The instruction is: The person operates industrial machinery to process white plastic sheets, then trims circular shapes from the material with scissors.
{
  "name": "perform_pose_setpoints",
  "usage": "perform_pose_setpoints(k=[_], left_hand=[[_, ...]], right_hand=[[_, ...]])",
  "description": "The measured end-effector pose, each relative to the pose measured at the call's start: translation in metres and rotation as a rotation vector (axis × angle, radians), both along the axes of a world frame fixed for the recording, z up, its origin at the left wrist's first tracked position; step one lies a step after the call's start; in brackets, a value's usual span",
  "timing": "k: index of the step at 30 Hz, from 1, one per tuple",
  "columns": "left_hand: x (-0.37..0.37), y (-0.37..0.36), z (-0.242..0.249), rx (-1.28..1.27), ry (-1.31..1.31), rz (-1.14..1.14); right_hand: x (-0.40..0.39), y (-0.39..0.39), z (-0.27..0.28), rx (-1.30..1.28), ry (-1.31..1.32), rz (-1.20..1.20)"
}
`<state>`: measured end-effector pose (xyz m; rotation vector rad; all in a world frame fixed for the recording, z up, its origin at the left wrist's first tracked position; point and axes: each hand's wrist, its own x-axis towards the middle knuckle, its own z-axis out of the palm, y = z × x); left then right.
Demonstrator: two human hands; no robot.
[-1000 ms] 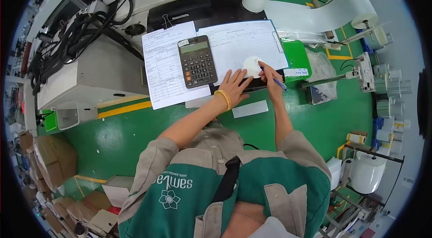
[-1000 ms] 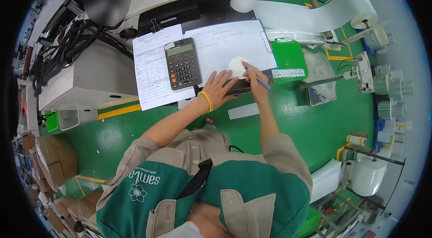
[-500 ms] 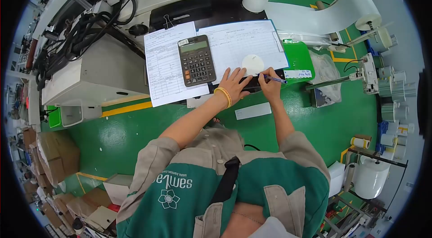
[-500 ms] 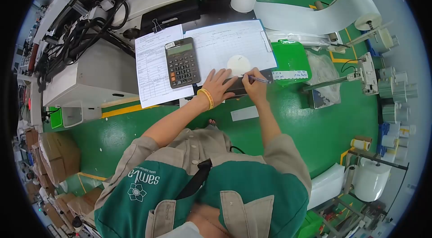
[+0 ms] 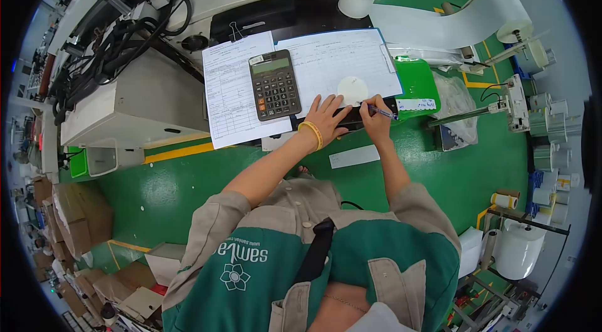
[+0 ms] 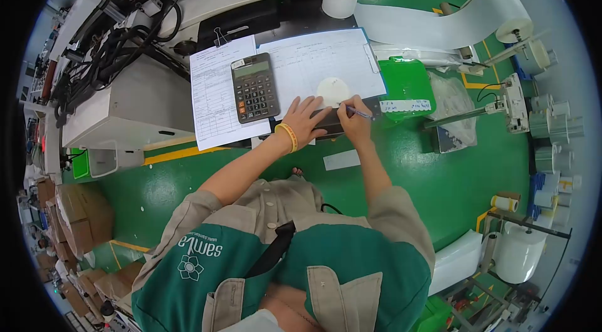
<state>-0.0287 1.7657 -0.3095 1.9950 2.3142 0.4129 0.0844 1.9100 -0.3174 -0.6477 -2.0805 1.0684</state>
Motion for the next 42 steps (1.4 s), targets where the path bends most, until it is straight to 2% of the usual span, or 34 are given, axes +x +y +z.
perform_pose_setpoints(k=[20, 37, 42], left_hand=[[0.0, 0.0, -0.001, -0.017, 0.01, -0.002], [-0.002, 0.0, -0.006, -0.011, 0.038, -0.006], [-0.005, 0.001, -0.003, -0.084, -0.036, -0.014]], right_hand=[[0.001, 0.001, -0.004, -0.034, 0.021, -0.028], [-0.002, -0.005, 0.002, 0.087, -0.014, -0.091], [0.0, 0.003, -0.015, 0.133, -0.036, -0.082]])
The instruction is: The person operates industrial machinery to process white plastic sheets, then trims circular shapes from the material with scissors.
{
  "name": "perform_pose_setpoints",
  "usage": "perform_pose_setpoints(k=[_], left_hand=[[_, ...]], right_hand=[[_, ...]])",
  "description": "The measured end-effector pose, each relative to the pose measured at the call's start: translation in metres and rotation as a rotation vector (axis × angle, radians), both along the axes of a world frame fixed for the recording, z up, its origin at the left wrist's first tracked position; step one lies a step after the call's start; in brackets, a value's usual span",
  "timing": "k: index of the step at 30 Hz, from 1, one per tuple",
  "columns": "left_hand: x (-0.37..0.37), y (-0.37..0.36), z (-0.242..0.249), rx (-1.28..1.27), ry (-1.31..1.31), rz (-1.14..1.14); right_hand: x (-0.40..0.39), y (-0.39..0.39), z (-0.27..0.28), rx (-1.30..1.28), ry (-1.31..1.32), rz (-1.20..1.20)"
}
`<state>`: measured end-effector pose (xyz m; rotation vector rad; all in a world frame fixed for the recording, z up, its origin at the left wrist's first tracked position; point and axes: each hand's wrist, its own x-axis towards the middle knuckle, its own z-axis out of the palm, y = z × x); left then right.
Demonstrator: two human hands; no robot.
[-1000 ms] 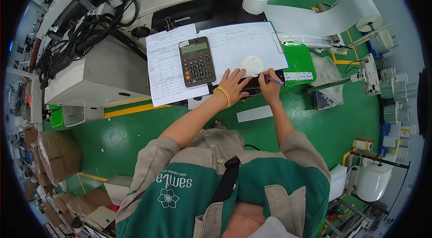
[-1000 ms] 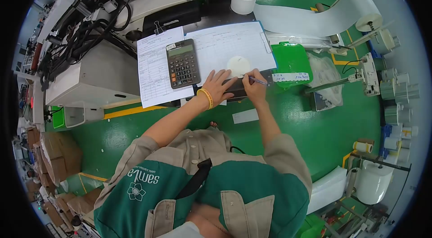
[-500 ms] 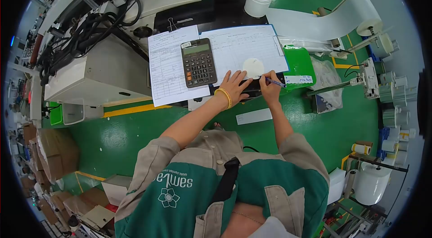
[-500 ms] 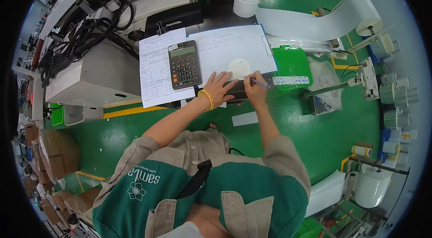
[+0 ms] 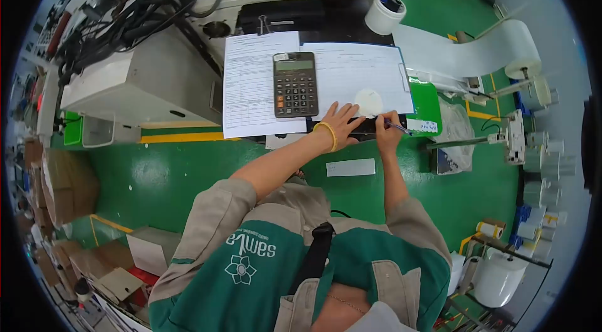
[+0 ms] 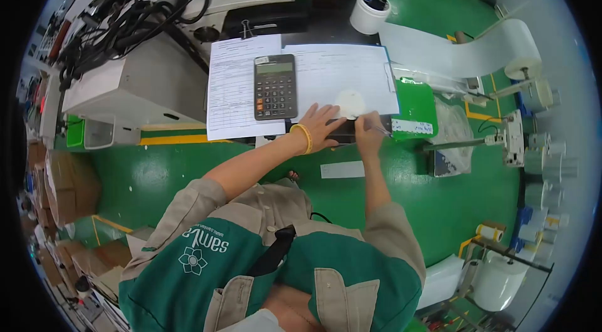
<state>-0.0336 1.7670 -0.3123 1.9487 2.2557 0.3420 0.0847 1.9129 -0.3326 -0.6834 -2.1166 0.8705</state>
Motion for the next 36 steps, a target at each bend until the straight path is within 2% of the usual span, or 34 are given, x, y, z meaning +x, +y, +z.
perform_pose_setpoints(k=[1, 2, 4, 6, 7, 9, 11, 13, 14, 15, 16, 17, 18, 20, 21, 22, 24, 26, 30, 31, 32, 34, 36], left_hand=[[-0.001, -0.004, 0.001, 0.042, -0.03, 0.011], [-0.001, -0.01, 0.004, 0.087, -0.057, 0.024], [-0.003, -0.029, 0.019, 0.23, -0.154, -0.038], [0.001, -0.053, 0.021, 0.371, -0.201, -0.097], [-0.001, -0.07, 0.019, 0.349, -0.29, -0.131], [-0.006, -0.114, 0.011, 0.316, -0.464, -0.189], [-0.021, -0.171, 0.006, 0.235, -0.49, -0.094], [-0.038, -0.243, -0.005, 0.165, -0.474, 0.098], [-0.049, -0.282, -0.015, 0.134, -0.445, 0.217], [-0.055, -0.324, -0.026, 0.082, -0.43, 0.363], [-0.06, -0.367, -0.033, 0.013, -0.4, 0.512], [-0.066, -0.412, -0.046, -0.07, -0.347, 0.65], [-0.061, -0.454, -0.061, -0.159, -0.325, 0.776], [-0.059, -0.533, -0.066, -0.339, -0.423, 0.954], [-0.058, -0.57, -0.064, -0.426, -0.476, 1.033], [-0.055, -0.604, -0.059, -0.378, -0.594, 1.134], [-0.042, -0.658, -0.069, -0.225, -0.605, 1.331], [-0.031, -0.699, -0.062, -0.205, -0.609, 1.474], [-0.017, -0.761, -0.091, 0.14, -0.785, 1.726], [-0.023, -0.79, -0.114, 0.201, -0.872, 1.832], [-0.025, -0.811, -0.118, 0.31, -0.867, 1.896], [-0.037, -0.864, -0.112, 0.356, -0.783, 2.023], [-0.056, -0.926, -0.11, 0.443, -0.436, 2.387]], right_hand=[[0.0, -0.008, 0.014, -0.186, -0.016, -0.033], [-0.01, -0.013, 0.012, -0.138, 0.157, -0.009], [-0.021, -0.031, 0.031, -0.062, 0.074, 0.002], [-0.046, -0.04, 0.049, 0.247, 0.014, 0.106], [-0.058, -0.044, 0.053, 0.404, -0.01, 0.157], [-0.073, -0.053, 0.054, 0.424, -0.133, 0.131], [-0.102, -0.072, 0.059, 0.467, -0.16, 0.136], [-0.12, -0.11, 0.057, 0.495, -0.118, 0.207], [-0.131, -0.15, 0.073, 0.472, -0.055, 0.31], [-0.143, -0.198, 0.077, 0.198, 0.038, 0.395], [-0.157, -0.233, 0.078, 0.521, 0.061, 0.488], [-0.172, -0.274, 0.076, 0.497, -0.019, 0.597], [-0.179, -0.323, 0.067, 0.29, -0.094, 0.706], [-0.209, -0.421, 0.055, 0.224, -0.118, 1.011], [-0.219, -0.46, 0.041, 0.157, -0.226, 1.162], [-0.23, -0.502, 0.046, 0.164, -0.32, 1.352], [-0.254, -0.565, 0.036, 0.214, -0.388, 1.692], [-0.279, -0.615, 0.033, 0.375, -0.564, 1.897], [-0.347, -0.695, -0.006, 0.716, -0.909, 2.049], [-0.38, -0.748, -0.016, 0.859, -1.011, 2.078], [-0.397, -0.775, -0.025, 0.91, -0.974, 2.095], [-0.431, -0.837, -0.039, 0.977, -0.964, 2.158], [-0.466, -0.904, -0.042, 0.903, -0.968, 2.245]])
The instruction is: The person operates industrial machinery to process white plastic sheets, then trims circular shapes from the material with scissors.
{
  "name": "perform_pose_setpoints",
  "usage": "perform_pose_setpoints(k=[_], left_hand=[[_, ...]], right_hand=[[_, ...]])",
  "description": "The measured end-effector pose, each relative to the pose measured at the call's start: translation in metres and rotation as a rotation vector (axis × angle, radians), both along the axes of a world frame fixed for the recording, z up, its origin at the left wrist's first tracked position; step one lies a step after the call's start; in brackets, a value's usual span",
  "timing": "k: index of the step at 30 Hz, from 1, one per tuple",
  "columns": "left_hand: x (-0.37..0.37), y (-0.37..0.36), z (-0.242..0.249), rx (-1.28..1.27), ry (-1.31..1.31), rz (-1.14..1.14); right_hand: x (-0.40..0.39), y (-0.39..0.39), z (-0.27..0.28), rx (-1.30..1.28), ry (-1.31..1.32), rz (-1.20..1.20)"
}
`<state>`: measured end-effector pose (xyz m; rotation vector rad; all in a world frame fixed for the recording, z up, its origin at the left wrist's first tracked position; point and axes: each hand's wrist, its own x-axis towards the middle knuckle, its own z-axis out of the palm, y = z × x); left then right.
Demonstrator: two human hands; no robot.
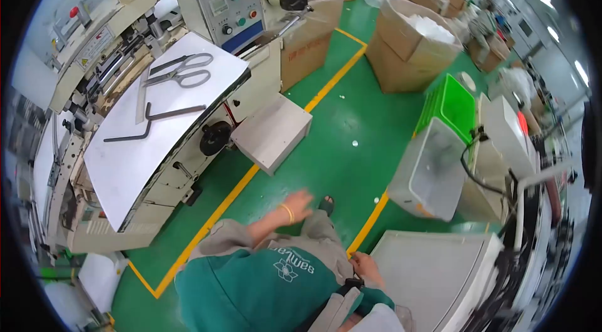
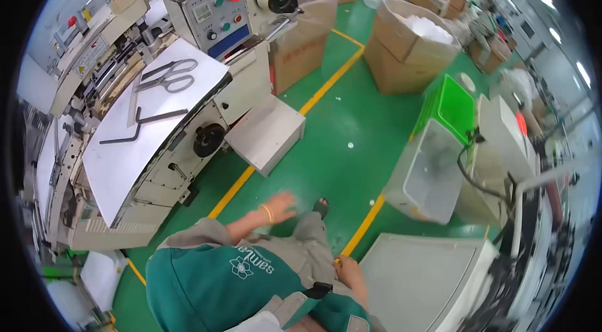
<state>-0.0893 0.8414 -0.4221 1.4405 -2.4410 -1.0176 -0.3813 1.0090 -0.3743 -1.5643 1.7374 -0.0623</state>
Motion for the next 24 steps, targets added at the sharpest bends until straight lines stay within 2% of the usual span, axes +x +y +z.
perform_pose_setpoints(k=[2, 4, 6, 8, 12, 17, 20, 22, 24], left_hand=[[-0.012, -0.073, 0.052, -0.278, 0.212, 0.357], [-0.017, -0.15, 0.109, -0.468, 0.371, 0.613], [-0.008, -0.205, 0.165, -0.656, 0.387, 0.78], [0.008, -0.251, 0.193, -0.813, 0.397, 0.906], [0.042, -0.341, 0.196, -0.985, 0.237, 1.162], [0.076, -0.452, 0.174, -1.182, -0.12, 1.504], [0.08, -0.49, 0.166, -1.167, -0.076, 1.749], [0.091, -0.514, 0.153, -1.365, 0.009, 1.842], [0.095, -0.521, 0.159, -1.477, -0.14, 1.835]], right_hand=[[-0.032, -0.07, 0.008, 0.024, -0.014, 0.07], [-0.068, -0.15, 0.014, 0.08, 0.038, 0.167], [-0.087, -0.235, 0.032, 0.013, 0.173, 0.328], [-0.091, -0.327, 0.05, -0.097, 0.158, 0.552], [-0.043, -0.506, 0.105, -0.306, 0.055, 0.704], [0.024, -0.674, 0.108, -0.553, -0.187, 0.727], [0.032, -0.743, 0.115, -0.376, -0.168, 0.802], [0.025, -0.793, 0.109, -0.375, -0.117, 0.767], [0.008, -0.825, 0.095, -0.342, -0.068, 0.736]])
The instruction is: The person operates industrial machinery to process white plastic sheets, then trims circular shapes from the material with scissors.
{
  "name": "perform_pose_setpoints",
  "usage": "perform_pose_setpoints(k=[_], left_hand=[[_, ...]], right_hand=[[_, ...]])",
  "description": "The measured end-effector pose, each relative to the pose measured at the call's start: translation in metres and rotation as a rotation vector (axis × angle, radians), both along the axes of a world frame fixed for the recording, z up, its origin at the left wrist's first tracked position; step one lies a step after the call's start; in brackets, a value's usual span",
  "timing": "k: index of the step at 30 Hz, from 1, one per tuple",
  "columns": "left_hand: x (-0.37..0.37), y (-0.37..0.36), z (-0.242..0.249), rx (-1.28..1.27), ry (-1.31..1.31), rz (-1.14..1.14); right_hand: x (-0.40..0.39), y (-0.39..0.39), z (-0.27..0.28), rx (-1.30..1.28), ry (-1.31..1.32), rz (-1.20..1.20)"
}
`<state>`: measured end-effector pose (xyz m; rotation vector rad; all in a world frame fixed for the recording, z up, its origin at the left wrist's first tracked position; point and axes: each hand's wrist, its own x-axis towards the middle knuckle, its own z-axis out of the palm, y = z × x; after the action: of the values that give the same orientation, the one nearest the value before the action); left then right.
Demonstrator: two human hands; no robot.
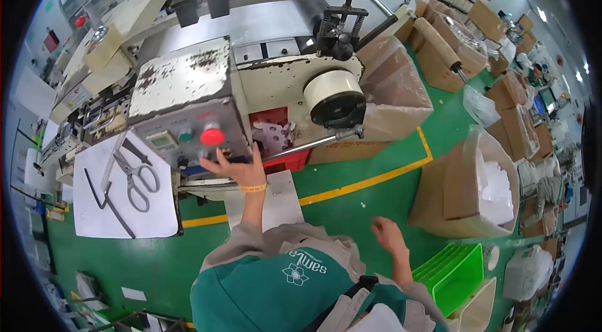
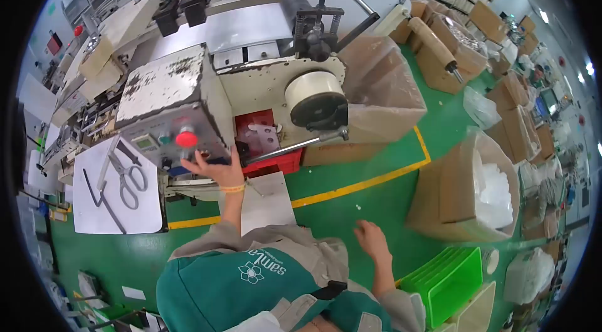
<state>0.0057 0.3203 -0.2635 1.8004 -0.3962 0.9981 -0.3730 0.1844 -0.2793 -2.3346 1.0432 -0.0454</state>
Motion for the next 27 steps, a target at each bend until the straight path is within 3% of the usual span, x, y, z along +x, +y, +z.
perform_pose_setpoints(k=[1, 3, 7, 12, 16, 20, 24, 27], left_hand=[[0.0, -0.005, 0.0, -0.082, 0.017, -0.03], [-0.005, -0.008, 0.01, 0.027, 0.004, 0.117], [-0.011, -0.029, 0.017, 0.011, 0.076, 0.305], [-0.011, -0.04, 0.024, -0.048, 0.169, 0.441], [-0.011, -0.038, 0.026, -0.133, 0.246, 0.391], [-0.009, -0.039, 0.02, -0.239, 0.297, 0.339], [-0.008, -0.045, 0.024, -0.265, 0.313, 0.352], [-0.003, -0.054, 0.03, -0.255, 0.279, 0.377]], right_hand=[[-0.007, -0.018, -0.006, 0.043, 0.069, -0.012], [-0.017, -0.062, -0.018, 0.103, 0.215, -0.017], [-0.009, -0.166, -0.046, 0.22, 0.218, 0.161], [0.034, -0.305, -0.041, 0.114, 0.162, 0.418], [0.064, -0.403, -0.034, 0.032, 0.167, 0.602], [0.119, -0.446, -0.012, -0.029, 0.041, 0.72], [0.176, -0.443, 0.012, 0.063, -0.277, 0.718], [0.202, -0.434, 0.019, 0.214, -0.306, 0.701]])
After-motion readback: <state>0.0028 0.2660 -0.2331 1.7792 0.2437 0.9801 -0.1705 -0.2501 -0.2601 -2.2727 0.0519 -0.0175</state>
